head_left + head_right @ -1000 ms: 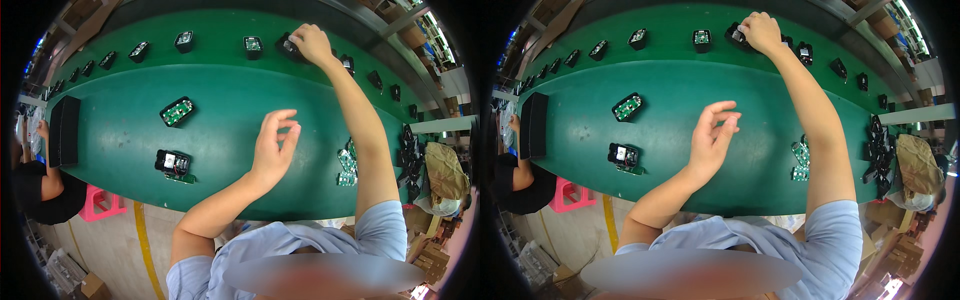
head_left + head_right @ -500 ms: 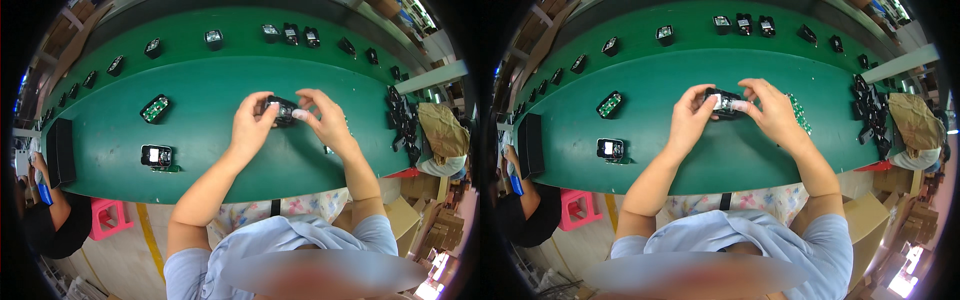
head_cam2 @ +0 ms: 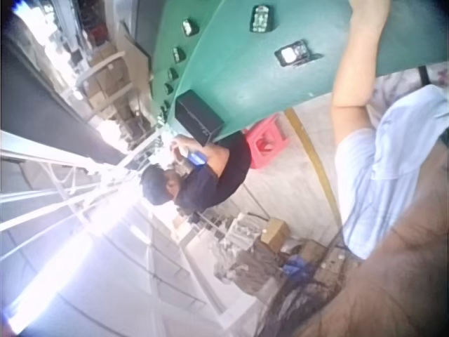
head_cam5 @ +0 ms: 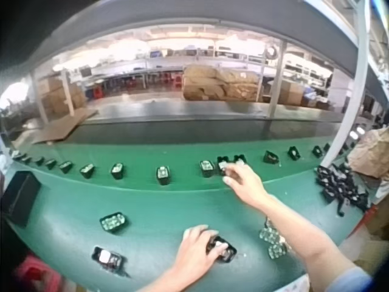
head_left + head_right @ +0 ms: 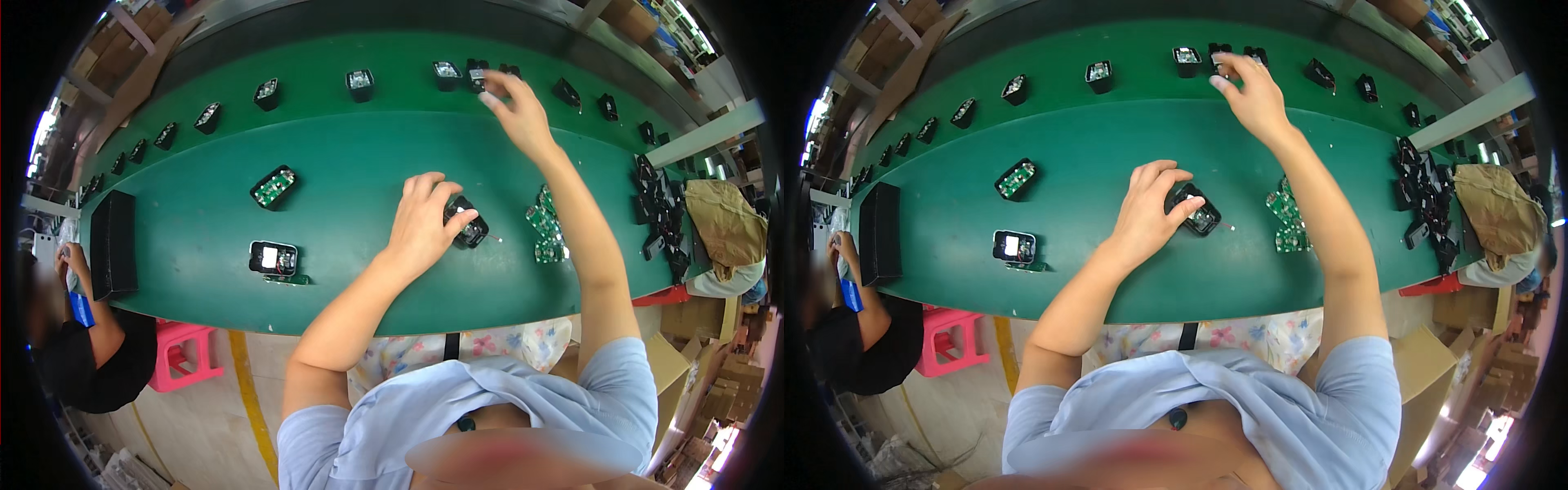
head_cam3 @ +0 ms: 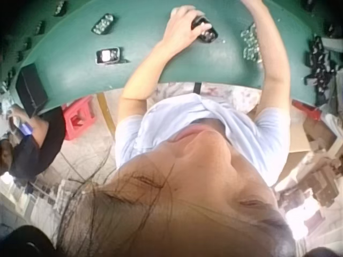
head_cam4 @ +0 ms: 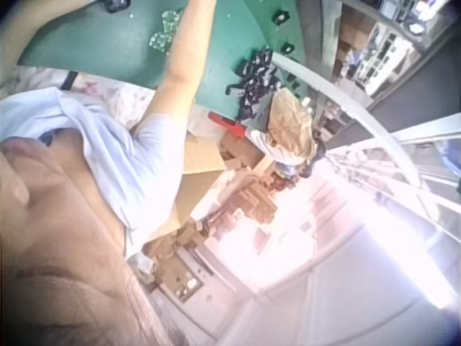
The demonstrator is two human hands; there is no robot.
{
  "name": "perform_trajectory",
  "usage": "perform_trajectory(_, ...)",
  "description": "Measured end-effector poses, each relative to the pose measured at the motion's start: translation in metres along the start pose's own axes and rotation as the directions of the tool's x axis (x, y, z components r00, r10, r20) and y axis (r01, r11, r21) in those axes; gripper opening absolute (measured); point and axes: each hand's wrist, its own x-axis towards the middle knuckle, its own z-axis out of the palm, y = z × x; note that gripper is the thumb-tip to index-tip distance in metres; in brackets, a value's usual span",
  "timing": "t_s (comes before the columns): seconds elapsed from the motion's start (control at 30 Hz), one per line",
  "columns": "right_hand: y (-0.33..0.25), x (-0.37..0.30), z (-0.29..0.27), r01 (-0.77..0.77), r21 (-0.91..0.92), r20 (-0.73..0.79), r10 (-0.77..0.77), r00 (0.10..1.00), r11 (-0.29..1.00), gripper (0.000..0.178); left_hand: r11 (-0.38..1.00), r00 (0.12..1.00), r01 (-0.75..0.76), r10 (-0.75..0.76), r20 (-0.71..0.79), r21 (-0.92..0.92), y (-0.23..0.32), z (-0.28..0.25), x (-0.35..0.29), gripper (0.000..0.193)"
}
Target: The person assembles electronic components into plastic housings by hand, placing them onto circuit boards on a green work table.
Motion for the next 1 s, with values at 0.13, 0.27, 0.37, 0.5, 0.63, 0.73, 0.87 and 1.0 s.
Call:
perform_trajectory(0.13, 0.012, 0.062, 0.020, 0.317, -0.349, 0.235, -0.245, 0.940, 0.882, 0.081, 0.959, 0.979, 0.166, -0.188, -0.080, -0.228, -0.006, -0.004, 0.009, 0.030)
perform_trajectory(0.27, 0.024, 0.101, 0.042, 0.280, -0.418, 0.496, -0.041, 0.867, 0.864, 0.101, 0.880, 0.941, 0.246, -0.316, -0.116, -0.406, -0.016, -0.007, 0.013, 0.027)
perform_trajectory(0.37, 0.024, 0.101, 0.046, 0.284, -0.298, 0.528, -0.090, 0.844, 0.911, 0.098, 0.811, 0.898, 0.301, -0.417, -0.137, -0.501, -0.019, -0.009, 0.018, 0.026)
perform_trajectory(0.5, -0.011, 0.065, 0.031, 0.343, -0.185, 0.353, -0.263, 0.898, 0.921, 0.095, 0.714, 0.837, 0.288, -0.512, -0.195, -0.638, -0.017, -0.013, 0.028, 0.041)
perform_trajectory(0.63, -0.074, 0.005, 0.009, 0.500, -0.069, 0.261, -0.468, 0.844, 0.863, 0.092, 0.528, 0.862, 0.235, -0.502, -0.076, -0.816, 0.006, -0.024, 0.047, 0.056)
perform_trajectory(0.73, -0.094, -0.024, -0.007, 0.533, -0.101, 0.215, -0.505, 0.836, 0.840, 0.086, 0.367, 0.911, 0.206, -0.412, 0.040, -0.907, 0.011, -0.024, 0.049, 0.049)
perform_trajectory(0.87, -0.088, -0.043, -0.035, 0.310, 0.257, 0.174, -0.360, 0.917, 0.915, 0.064, 0.355, 0.901, 0.228, -0.429, 0.058, -0.907, 0.034, -0.034, 0.048, 0.040)
perform_trajectory(1.0, -0.084, -0.059, -0.042, 0.261, 0.218, 0.035, -0.275, 0.961, 0.941, 0.021, 0.295, 0.874, 0.360, -0.438, 0.210, -0.885, 0.048, -0.044, 0.044, 0.036)
